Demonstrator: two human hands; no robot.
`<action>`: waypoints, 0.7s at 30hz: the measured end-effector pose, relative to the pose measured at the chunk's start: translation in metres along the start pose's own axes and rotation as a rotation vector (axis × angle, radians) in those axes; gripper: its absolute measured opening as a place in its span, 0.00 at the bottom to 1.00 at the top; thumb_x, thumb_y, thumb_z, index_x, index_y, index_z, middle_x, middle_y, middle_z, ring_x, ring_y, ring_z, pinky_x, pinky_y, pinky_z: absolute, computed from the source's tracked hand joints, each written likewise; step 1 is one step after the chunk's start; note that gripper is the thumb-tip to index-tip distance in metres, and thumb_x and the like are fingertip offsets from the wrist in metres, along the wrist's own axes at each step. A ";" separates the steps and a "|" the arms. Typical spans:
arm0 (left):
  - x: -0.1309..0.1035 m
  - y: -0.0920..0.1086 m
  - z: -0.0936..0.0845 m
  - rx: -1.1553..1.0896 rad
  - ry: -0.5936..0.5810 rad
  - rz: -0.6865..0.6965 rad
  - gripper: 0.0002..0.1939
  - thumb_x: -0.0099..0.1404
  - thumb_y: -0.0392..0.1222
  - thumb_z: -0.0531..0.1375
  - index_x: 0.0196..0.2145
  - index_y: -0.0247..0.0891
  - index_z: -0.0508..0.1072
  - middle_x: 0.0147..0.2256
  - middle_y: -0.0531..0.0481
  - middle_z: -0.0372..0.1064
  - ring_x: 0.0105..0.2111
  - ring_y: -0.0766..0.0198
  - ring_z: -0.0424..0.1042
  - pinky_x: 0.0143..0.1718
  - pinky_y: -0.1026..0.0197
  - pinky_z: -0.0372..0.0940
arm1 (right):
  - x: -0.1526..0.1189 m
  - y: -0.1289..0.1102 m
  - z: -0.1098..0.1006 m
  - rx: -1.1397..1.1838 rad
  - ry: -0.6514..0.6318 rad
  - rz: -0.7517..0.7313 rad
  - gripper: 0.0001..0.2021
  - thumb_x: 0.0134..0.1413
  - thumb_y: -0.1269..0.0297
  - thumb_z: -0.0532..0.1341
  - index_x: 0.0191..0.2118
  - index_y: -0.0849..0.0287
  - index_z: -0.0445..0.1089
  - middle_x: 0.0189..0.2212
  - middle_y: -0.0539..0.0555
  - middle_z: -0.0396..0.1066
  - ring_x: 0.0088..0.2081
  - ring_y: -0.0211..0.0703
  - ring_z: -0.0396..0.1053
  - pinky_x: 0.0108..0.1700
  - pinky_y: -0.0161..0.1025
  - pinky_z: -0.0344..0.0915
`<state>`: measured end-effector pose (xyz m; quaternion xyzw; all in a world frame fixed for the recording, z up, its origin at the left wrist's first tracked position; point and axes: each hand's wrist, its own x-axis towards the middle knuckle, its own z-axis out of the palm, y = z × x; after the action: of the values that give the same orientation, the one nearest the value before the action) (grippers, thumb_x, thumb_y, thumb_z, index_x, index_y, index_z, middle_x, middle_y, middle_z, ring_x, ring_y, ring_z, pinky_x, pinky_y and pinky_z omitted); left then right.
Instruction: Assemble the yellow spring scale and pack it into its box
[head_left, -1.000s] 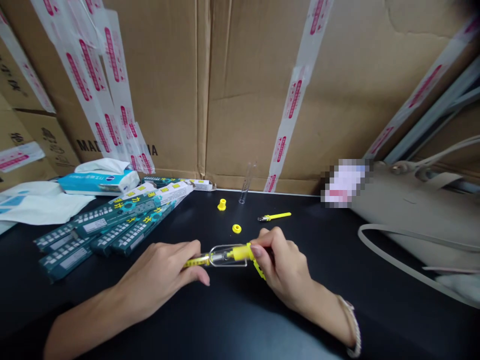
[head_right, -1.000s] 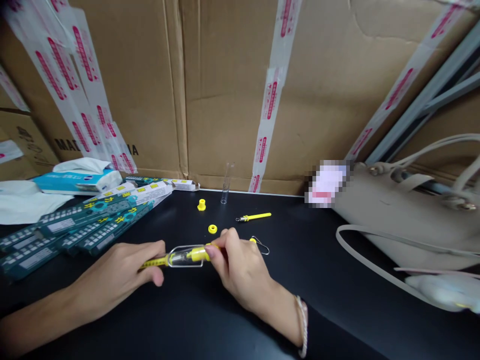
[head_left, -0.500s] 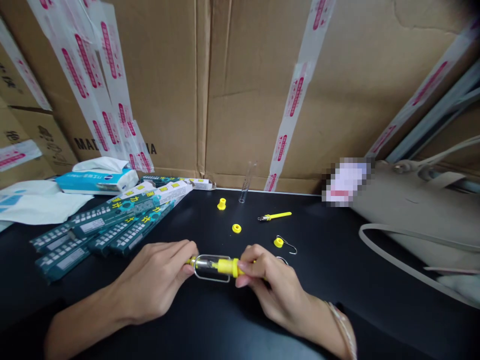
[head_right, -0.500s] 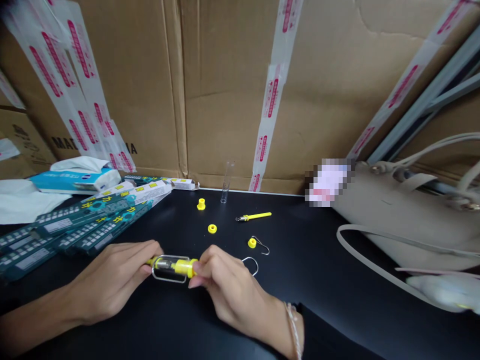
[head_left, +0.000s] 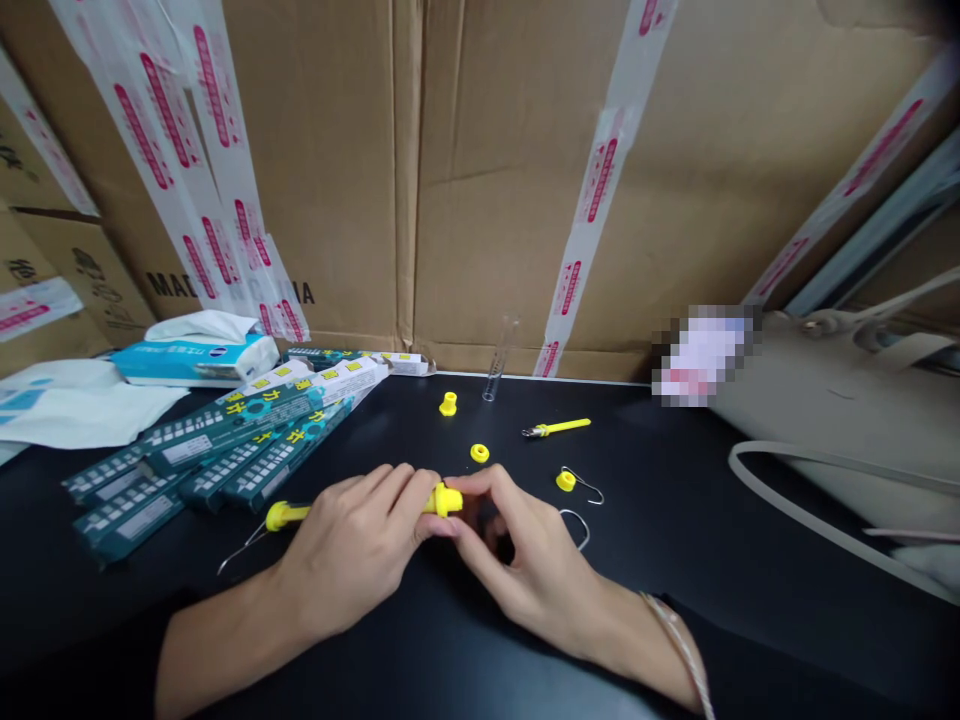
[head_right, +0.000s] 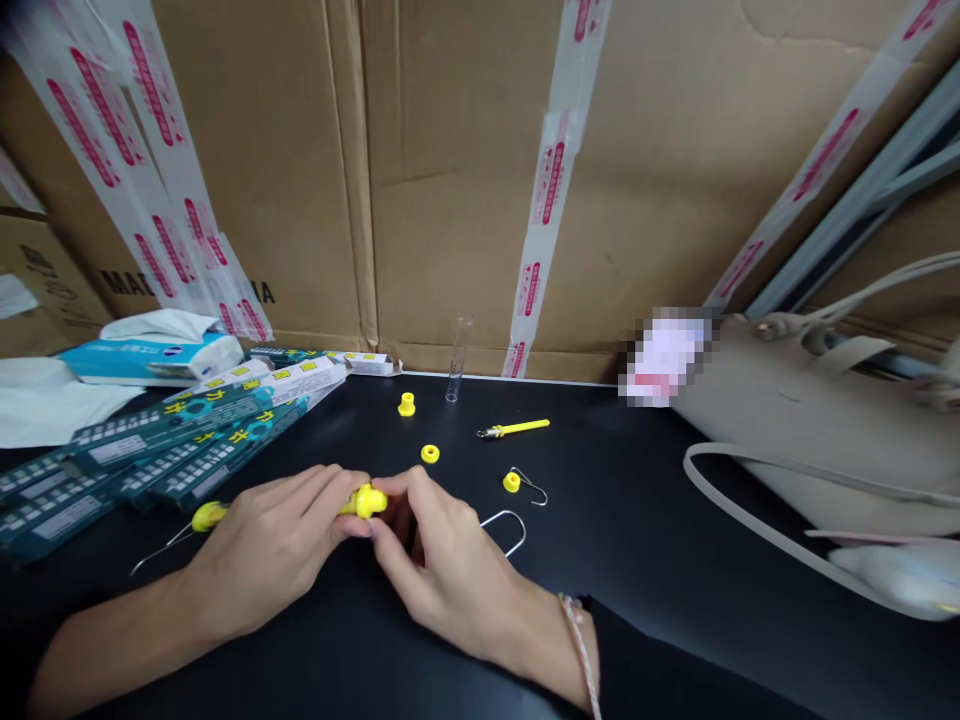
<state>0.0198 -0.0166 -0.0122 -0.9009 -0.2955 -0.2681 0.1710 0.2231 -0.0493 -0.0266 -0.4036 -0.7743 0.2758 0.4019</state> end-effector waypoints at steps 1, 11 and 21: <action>0.001 0.000 0.000 0.022 0.004 0.011 0.18 0.79 0.45 0.42 0.43 0.35 0.68 0.30 0.49 0.73 0.28 0.57 0.76 0.26 0.56 0.65 | 0.000 -0.001 -0.001 0.055 -0.018 0.016 0.08 0.68 0.63 0.59 0.49 0.54 0.63 0.35 0.51 0.71 0.29 0.36 0.68 0.29 0.33 0.68; 0.004 0.001 0.004 -0.046 -0.006 0.070 0.17 0.79 0.45 0.43 0.39 0.37 0.67 0.27 0.51 0.70 0.25 0.59 0.72 0.25 0.56 0.61 | -0.001 0.007 -0.001 0.503 -0.057 0.297 0.12 0.69 0.53 0.58 0.38 0.54 0.61 0.30 0.45 0.67 0.13 0.24 0.56 0.12 0.25 0.52; 0.002 -0.001 0.003 -0.051 -0.029 0.030 0.15 0.79 0.47 0.45 0.44 0.39 0.67 0.27 0.55 0.70 0.25 0.61 0.73 0.25 0.57 0.63 | -0.005 0.008 -0.006 0.098 0.007 0.021 0.06 0.69 0.66 0.59 0.49 0.52 0.65 0.40 0.50 0.72 0.29 0.33 0.70 0.30 0.31 0.69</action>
<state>0.0212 -0.0137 -0.0133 -0.9130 -0.2775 -0.2599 0.1477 0.2333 -0.0485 -0.0309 -0.3925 -0.7542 0.3161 0.4209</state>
